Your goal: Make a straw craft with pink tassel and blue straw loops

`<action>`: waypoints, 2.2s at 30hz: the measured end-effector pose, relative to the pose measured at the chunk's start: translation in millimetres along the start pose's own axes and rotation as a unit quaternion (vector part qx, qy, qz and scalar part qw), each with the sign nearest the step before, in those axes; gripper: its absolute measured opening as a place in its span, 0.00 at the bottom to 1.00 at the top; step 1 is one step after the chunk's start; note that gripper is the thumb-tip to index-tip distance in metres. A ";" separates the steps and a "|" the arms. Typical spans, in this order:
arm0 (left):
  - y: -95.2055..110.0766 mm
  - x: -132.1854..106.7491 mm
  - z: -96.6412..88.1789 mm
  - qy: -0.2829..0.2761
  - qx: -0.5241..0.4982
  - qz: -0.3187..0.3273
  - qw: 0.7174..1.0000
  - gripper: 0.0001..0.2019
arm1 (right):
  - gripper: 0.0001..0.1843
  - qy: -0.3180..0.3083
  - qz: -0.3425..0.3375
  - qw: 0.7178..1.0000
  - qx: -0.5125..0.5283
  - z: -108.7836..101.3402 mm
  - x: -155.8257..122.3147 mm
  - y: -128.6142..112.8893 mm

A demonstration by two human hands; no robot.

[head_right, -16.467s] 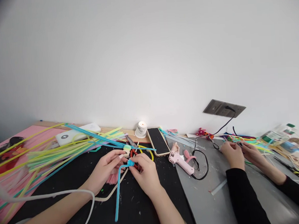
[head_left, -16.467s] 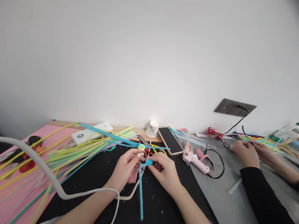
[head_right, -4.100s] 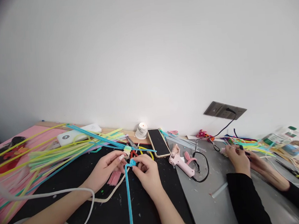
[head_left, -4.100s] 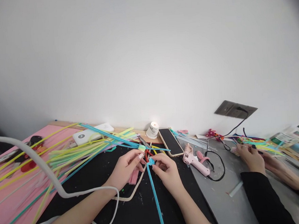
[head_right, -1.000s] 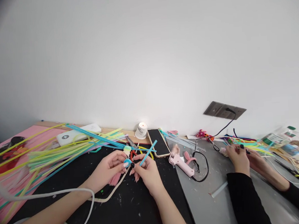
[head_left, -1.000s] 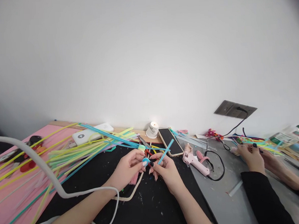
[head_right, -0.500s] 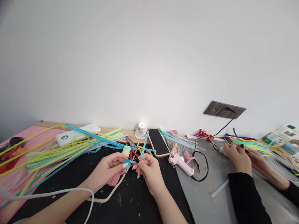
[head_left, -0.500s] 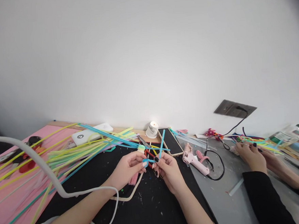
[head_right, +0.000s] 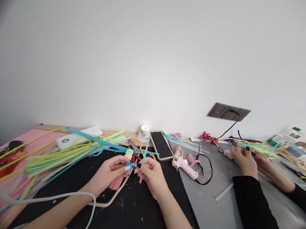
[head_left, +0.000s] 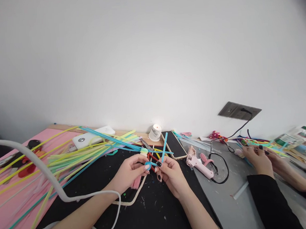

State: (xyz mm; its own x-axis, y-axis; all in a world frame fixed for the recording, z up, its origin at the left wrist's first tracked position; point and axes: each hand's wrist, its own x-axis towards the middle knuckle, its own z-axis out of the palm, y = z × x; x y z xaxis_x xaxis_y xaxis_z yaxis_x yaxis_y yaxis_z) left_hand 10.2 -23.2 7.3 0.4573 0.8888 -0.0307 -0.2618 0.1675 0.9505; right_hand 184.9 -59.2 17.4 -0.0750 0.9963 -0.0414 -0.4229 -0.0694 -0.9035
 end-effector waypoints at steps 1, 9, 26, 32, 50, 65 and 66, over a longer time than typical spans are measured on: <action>0.1 0.0 0.1 0.001 0.000 -0.001 1.000 0.13 | 0.11 -0.002 0.001 1.000 0.001 -0.1 0.0 0.0; -2.6 1.3 -1.0 0.003 -0.002 0.002 1.000 0.14 | 0.11 -0.003 0.003 1.000 0.002 0.2 -0.5 -0.1; 7.5 -6.4 3.7 -0.049 0.095 -0.077 0.991 0.12 | 0.18 0.034 0.014 0.999 0.020 0.4 0.2 -1.2; 6.1 -6.8 2.4 -0.057 0.083 -0.076 0.992 0.12 | 0.17 0.040 0.014 0.999 -0.014 0.1 0.5 -0.9; 12.3 -0.2 -4.3 0.104 -0.092 -0.042 0.989 0.18 | 0.24 0.388 -0.001 0.588 -0.710 -78.1 -6.4 -62.7; 14.9 -0.4 -2.1 0.110 -0.104 -0.048 0.987 0.16 | 0.27 0.367 0.201 0.570 -0.707 -93.1 -15.3 -76.6; 14.8 -0.4 -2.4 0.109 -0.106 -0.048 0.987 0.17 | 0.25 0.372 0.193 0.577 -0.701 -92.5 -15.6 -77.3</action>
State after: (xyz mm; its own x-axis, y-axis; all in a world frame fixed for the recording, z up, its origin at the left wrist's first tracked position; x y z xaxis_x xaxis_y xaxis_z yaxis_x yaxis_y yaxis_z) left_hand 4.1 -20.1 20.6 0.3012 0.9313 -0.2046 -0.4083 0.3199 0.8550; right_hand 302.3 -64.8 48.5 0.7101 0.7019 -0.0552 0.6808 -0.7045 -0.2002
